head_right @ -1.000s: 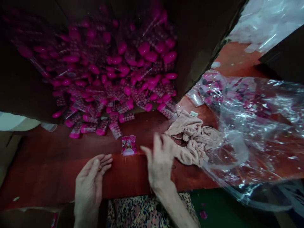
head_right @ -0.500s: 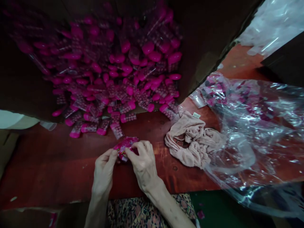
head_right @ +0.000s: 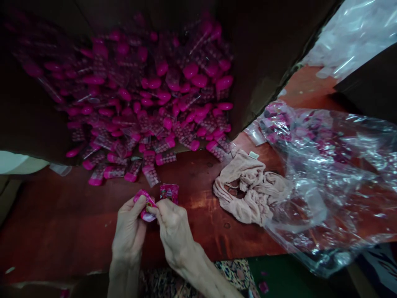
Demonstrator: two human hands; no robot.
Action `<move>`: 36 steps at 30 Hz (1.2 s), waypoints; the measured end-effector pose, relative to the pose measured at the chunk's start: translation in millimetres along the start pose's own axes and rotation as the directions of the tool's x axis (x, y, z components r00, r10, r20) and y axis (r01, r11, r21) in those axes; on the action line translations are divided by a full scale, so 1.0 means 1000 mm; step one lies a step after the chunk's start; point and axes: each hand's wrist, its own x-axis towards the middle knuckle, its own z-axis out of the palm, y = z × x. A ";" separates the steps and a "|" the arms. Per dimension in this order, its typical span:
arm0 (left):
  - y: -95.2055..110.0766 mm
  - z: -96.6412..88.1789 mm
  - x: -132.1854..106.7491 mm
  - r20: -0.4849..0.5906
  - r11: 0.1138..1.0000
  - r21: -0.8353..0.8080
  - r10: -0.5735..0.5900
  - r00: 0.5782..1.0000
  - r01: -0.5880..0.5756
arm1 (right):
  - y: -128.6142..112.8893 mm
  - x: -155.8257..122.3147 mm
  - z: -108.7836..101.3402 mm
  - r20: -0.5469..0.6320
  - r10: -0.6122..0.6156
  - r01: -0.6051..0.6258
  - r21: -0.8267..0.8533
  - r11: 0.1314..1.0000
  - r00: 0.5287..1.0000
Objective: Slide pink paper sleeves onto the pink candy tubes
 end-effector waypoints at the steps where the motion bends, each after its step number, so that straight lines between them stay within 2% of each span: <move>1: 0.002 -0.002 0.002 -0.006 1.000 0.001 0.008 1.000 -0.008 | 0.000 0.002 -0.001 0.025 0.000 0.000 -0.015 1.000 1.000; 5: 0.011 -0.010 0.010 -0.039 0.999 -0.008 0.039 0.998 -0.039 | 0.003 0.016 0.000 0.126 -0.047 0.060 -0.101 0.993 0.991; 7: 0.014 -0.014 0.014 -0.081 0.997 -0.048 0.051 0.995 -0.055 | 0.006 0.030 0.003 0.109 -0.090 0.111 -0.204 0.973 0.990; 9: 0.016 -0.017 0.018 -0.122 0.992 -0.100 0.064 0.990 -0.076 | 0.011 0.049 0.007 0.037 -0.107 0.113 -0.406 0.907 0.994; 11: 0.016 -0.019 0.022 -0.145 0.986 -0.147 0.062 0.988 -0.083 | 0.016 0.069 0.009 -0.034 -0.096 0.053 -0.632 0.773 0.995; 14: 0.015 -0.017 0.026 -0.138 0.974 -0.218 0.038 0.990 -0.068 | 0.023 0.087 0.006 -0.056 -0.075 0.016 -0.685 0.728 0.996; 21: 0.028 0.006 0.025 -0.103 0.921 -0.389 -0.052 0.993 0.008 | 0.029 0.087 -0.009 -0.055 -0.046 0.001 -0.624 0.782 0.997; 25: 0.034 0.014 0.024 -0.137 0.908 -0.420 -0.067 0.988 0.004 | 0.026 0.072 -0.013 -0.104 -0.038 -0.022 -0.526 0.850 0.994; 27: 0.032 0.015 0.025 -0.133 0.910 -0.415 -0.070 0.989 0.009 | 0.021 0.056 -0.016 -0.160 0.021 -0.085 -0.402 0.912 0.987; 28: 0.031 0.016 0.026 -0.122 0.911 -0.412 -0.068 0.990 0.012 | 0.017 0.047 -0.017 -0.193 0.089 -0.139 -0.268 0.953 0.977; 30: 0.025 0.017 0.027 -0.099 0.917 -0.400 -0.061 0.993 0.017 | 0.009 0.029 -0.019 -0.204 0.219 -0.227 -0.018 0.974 0.954; 31: 0.022 0.018 0.027 -0.086 0.920 -0.391 -0.058 0.995 0.020 | 0.005 0.022 -0.019 -0.207 0.247 -0.242 0.050 0.969 0.947; 33: 0.015 0.020 0.025 -0.070 0.928 -0.373 -0.052 0.996 0.023 | -0.002 0.012 -0.018 -0.220 0.235 -0.223 0.076 0.972 0.947; 36: 0.008 0.025 0.022 -0.045 0.937 -0.348 -0.059 0.997 0.040 | -0.006 0.008 -0.016 -0.250 0.148 -0.149 0.014 0.989 0.957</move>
